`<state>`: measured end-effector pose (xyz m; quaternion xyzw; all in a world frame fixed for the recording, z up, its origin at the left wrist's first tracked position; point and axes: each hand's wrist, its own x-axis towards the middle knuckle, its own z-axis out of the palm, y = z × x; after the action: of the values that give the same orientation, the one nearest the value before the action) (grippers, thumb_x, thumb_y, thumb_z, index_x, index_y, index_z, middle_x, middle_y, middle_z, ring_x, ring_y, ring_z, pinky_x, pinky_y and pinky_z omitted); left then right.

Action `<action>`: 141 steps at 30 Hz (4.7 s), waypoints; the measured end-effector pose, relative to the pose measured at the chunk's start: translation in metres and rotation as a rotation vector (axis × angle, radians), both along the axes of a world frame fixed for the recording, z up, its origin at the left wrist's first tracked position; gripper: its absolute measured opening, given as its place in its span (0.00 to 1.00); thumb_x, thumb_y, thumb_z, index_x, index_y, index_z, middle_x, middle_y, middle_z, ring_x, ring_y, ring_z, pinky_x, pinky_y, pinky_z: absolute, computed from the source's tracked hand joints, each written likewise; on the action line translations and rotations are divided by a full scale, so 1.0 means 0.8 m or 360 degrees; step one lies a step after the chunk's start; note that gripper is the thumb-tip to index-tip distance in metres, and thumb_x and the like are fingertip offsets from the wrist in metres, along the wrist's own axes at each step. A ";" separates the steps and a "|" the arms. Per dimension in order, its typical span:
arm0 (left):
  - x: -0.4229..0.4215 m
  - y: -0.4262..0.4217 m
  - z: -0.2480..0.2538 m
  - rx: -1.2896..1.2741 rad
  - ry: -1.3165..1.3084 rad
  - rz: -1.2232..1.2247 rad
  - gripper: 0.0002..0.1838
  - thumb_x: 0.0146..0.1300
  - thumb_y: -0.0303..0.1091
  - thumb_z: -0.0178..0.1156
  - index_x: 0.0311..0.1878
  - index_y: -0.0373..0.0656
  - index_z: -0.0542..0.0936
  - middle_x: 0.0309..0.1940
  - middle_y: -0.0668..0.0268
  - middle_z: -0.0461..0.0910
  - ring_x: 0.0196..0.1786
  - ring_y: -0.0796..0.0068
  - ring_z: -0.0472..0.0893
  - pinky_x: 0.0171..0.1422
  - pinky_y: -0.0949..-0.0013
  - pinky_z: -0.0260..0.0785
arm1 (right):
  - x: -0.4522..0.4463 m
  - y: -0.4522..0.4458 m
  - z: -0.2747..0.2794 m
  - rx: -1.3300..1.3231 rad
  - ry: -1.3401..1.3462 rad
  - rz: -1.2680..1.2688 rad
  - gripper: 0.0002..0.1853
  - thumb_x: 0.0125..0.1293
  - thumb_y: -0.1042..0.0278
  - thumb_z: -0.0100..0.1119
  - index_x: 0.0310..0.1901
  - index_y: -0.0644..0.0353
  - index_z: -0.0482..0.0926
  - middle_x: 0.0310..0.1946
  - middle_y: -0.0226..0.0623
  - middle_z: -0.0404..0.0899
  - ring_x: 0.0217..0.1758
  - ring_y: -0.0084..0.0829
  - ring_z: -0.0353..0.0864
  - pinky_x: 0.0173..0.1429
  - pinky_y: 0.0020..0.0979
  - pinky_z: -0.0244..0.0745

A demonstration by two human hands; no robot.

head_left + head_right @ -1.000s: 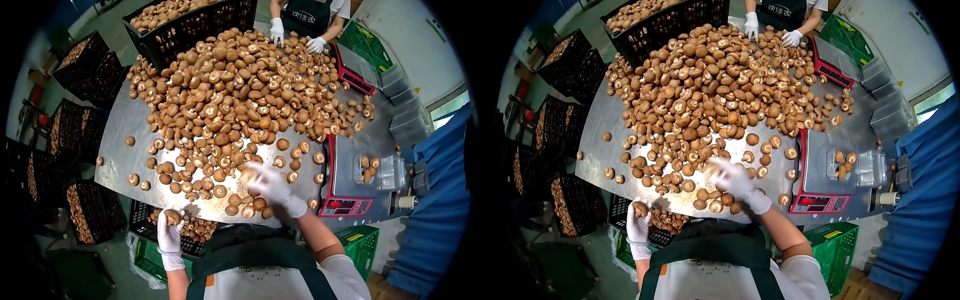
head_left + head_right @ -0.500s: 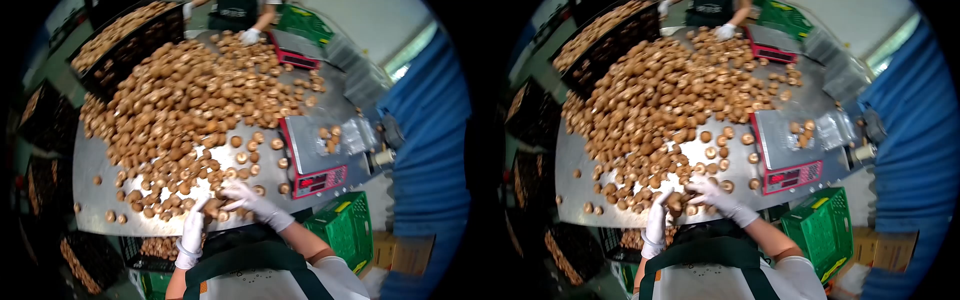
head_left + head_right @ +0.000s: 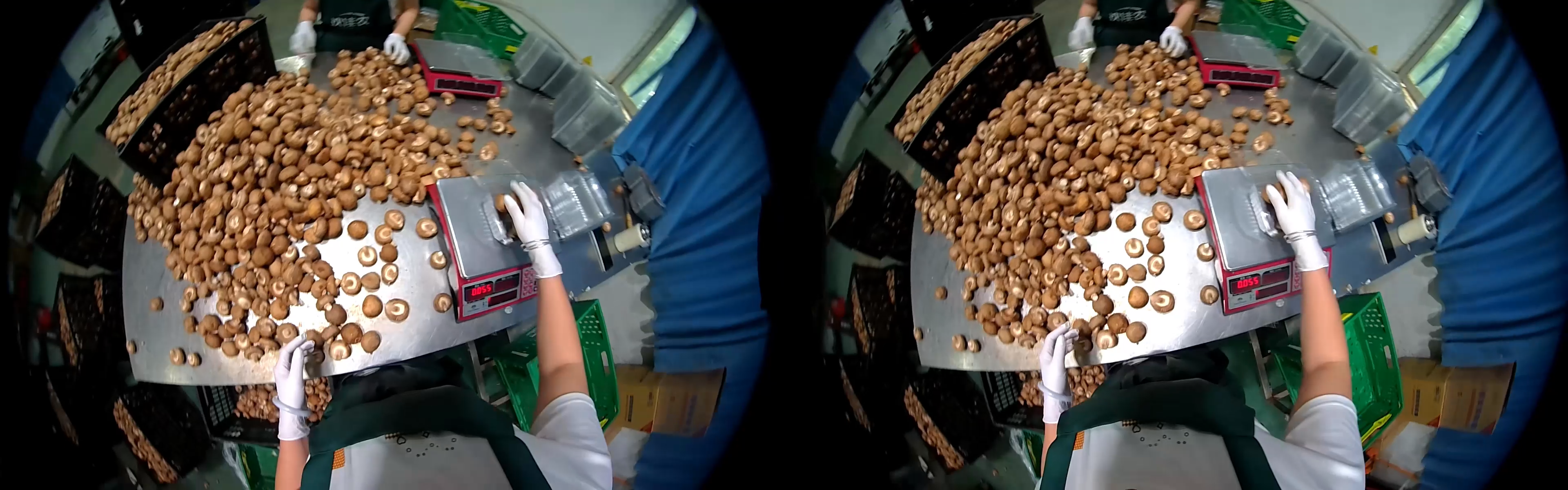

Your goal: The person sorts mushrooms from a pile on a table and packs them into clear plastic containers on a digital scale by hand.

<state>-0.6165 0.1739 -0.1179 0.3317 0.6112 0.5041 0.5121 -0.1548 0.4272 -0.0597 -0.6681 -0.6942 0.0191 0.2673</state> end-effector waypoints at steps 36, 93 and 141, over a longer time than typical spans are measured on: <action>-0.135 -0.102 -0.092 -0.0018 -0.0156 0.1686 0.22 0.69 0.44 0.52 0.61 0.43 0.70 0.51 0.63 0.77 0.51 0.72 0.76 0.53 0.68 0.69 | -0.391 -0.193 -0.039 -0.1067 0.0435 0.2478 0.26 0.65 0.58 0.58 0.63 0.57 0.69 0.52 0.44 0.76 0.49 0.39 0.79 0.53 0.32 0.74; -0.127 0.354 -0.056 0.0180 -0.0117 0.0622 0.31 0.64 0.55 0.56 0.59 0.36 0.74 0.52 0.58 0.79 0.52 0.65 0.79 0.58 0.69 0.68 | -0.492 0.214 -0.016 -0.0469 -0.0644 0.1376 0.31 0.50 0.56 0.64 0.59 0.43 0.72 0.57 0.39 0.72 0.58 0.44 0.72 0.58 0.41 0.72; -0.499 0.368 -0.083 0.0381 0.0288 0.0536 0.24 0.73 0.42 0.46 0.63 0.34 0.70 0.59 0.60 0.72 0.61 0.72 0.71 0.66 0.70 0.60 | -0.803 0.405 -0.031 -0.1329 -0.0170 0.1816 0.44 0.50 0.21 0.51 0.59 0.50 0.76 0.59 0.43 0.74 0.63 0.42 0.71 0.67 0.35 0.63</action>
<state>-1.0157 0.4683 -0.1841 0.3273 0.6372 0.6197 0.3208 -0.7969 0.7512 -0.0849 -0.2469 -0.8827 0.3880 -0.0973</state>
